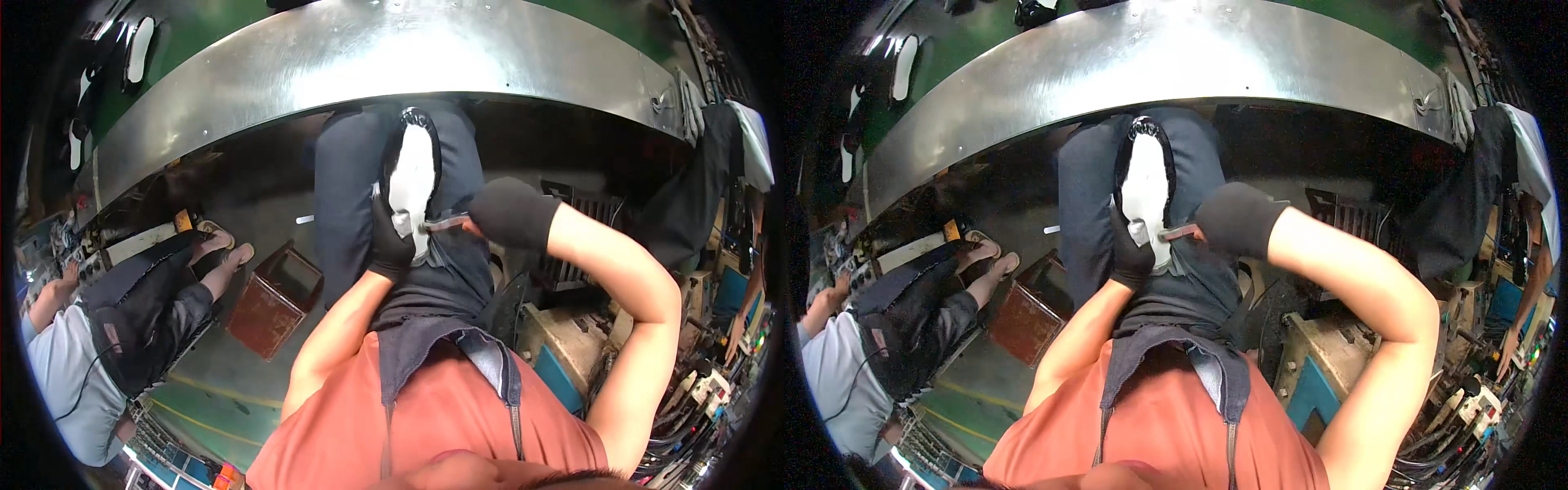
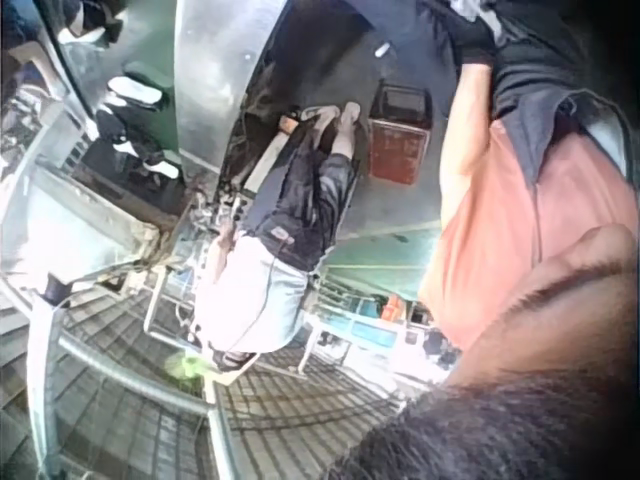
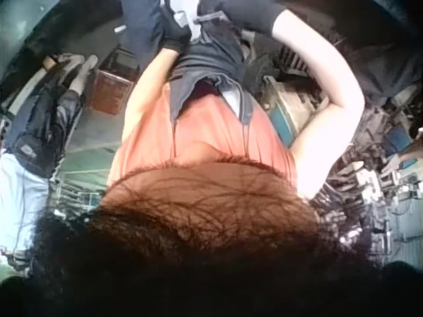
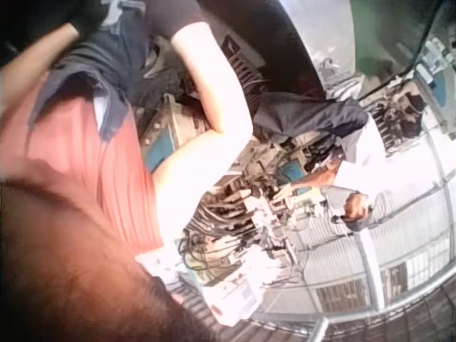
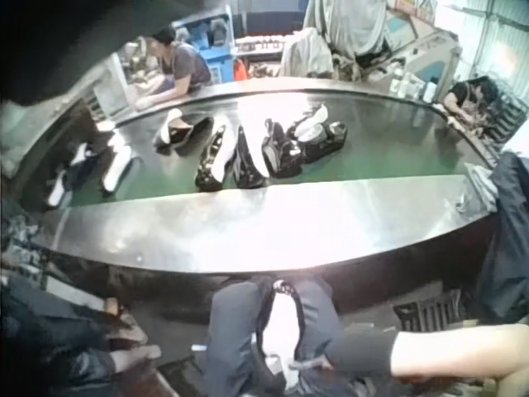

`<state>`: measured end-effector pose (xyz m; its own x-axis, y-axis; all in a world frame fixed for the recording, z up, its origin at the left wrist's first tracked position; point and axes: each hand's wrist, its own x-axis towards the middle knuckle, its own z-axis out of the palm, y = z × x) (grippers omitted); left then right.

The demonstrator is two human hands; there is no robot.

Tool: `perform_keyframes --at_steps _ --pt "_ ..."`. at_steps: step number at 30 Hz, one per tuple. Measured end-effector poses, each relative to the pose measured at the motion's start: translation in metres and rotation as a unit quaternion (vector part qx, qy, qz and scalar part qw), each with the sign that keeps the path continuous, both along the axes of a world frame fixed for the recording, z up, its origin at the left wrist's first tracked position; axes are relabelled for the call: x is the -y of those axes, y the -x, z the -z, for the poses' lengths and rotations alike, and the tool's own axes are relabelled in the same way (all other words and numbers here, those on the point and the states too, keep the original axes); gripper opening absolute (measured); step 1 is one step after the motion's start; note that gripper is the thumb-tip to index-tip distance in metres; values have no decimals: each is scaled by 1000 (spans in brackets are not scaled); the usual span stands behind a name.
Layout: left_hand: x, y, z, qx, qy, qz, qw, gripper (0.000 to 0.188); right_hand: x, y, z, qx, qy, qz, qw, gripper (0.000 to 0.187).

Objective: The person uses pliers to trim excess material from the white soles of black shoes. They repeatedly pick up shoes from a conveyor belt, hold them on their lap, and scrape the sole edges with the tool before placing them back on the belt.

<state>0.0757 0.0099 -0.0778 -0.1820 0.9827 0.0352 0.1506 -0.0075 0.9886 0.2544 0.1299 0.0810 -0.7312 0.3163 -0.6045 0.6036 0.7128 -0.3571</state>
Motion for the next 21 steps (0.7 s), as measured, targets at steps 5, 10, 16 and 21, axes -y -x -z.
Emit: perform_keyframes --at_steps 5,10,16,21 --pt "-21 22 -47 127 142 148 970 64 52 31 -5 -171 10 -17 985 35" --pt "-33 29 -52 569 263 140 766 73 33 -19 36 -102 186 251 945 49" --pt "-18 18 4 399 274 161 860 89 31 -27 47 -176 408 350 825 54" --pt "-8 9 61 247 169 21 954 58 39 -17 2 -139 98 240 956 47"
